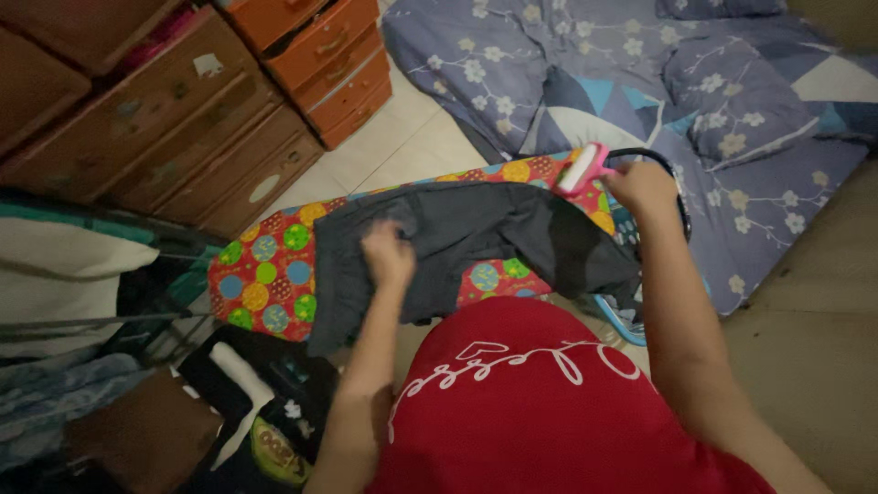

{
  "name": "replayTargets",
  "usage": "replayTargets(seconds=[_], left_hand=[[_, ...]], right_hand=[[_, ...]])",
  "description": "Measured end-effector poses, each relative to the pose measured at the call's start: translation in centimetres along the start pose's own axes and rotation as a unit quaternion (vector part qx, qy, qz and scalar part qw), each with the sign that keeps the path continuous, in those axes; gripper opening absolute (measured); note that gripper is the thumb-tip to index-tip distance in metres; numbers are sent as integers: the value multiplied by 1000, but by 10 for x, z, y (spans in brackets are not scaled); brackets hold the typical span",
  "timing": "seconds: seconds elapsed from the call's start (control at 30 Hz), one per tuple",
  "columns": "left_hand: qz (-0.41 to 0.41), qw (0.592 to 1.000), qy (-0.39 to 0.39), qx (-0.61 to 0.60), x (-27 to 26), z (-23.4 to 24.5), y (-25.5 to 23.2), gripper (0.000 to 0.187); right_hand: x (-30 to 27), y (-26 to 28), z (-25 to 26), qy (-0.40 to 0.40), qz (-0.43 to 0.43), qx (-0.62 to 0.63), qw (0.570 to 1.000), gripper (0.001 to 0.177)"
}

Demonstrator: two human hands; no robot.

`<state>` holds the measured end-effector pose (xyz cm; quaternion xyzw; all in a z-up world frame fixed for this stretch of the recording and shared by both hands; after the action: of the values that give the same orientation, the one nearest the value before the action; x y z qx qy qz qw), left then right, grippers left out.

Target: The person lays a dark gray garment on a colorful ironing board and uses a pink lint roller to roll over the fabric repeatedly. The person flips and repositions the garment several times to cover different areas, then folds the garment at the end.

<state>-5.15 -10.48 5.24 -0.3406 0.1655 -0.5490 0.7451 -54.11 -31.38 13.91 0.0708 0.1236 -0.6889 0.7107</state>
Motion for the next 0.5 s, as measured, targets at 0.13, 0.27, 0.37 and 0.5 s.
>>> replayTargets(seconds=[0.13,0.27,0.37,0.5], left_hand=[[-219,955,106,-171,-26,-38,-131,43],[-222,967,112,-50,-30,-72,-125,23],[-193,976,94,-34,-27,-75,-78,15],[-180,980,59,-55,-29,-78,-55,15]], right_hand=[[-15,29,-19,118,31,150,981,68],[-39,124,-58,83,205,112,969,54],[-52,143,-86,113,201,110,967,58],[-40,78,-87,148,120,40,981,66]])
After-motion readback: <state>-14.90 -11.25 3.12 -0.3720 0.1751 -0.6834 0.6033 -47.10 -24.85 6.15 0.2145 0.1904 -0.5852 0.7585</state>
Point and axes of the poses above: each hand's wrist, its own x-axis towards the middle knuckle, its own z-axis out of the back of the hand, y = z × x, the point moved 9 cm from there along x, towards the middle knuckle, and after that the axes turned 11 degrees about -x, right-handed, at the moved point
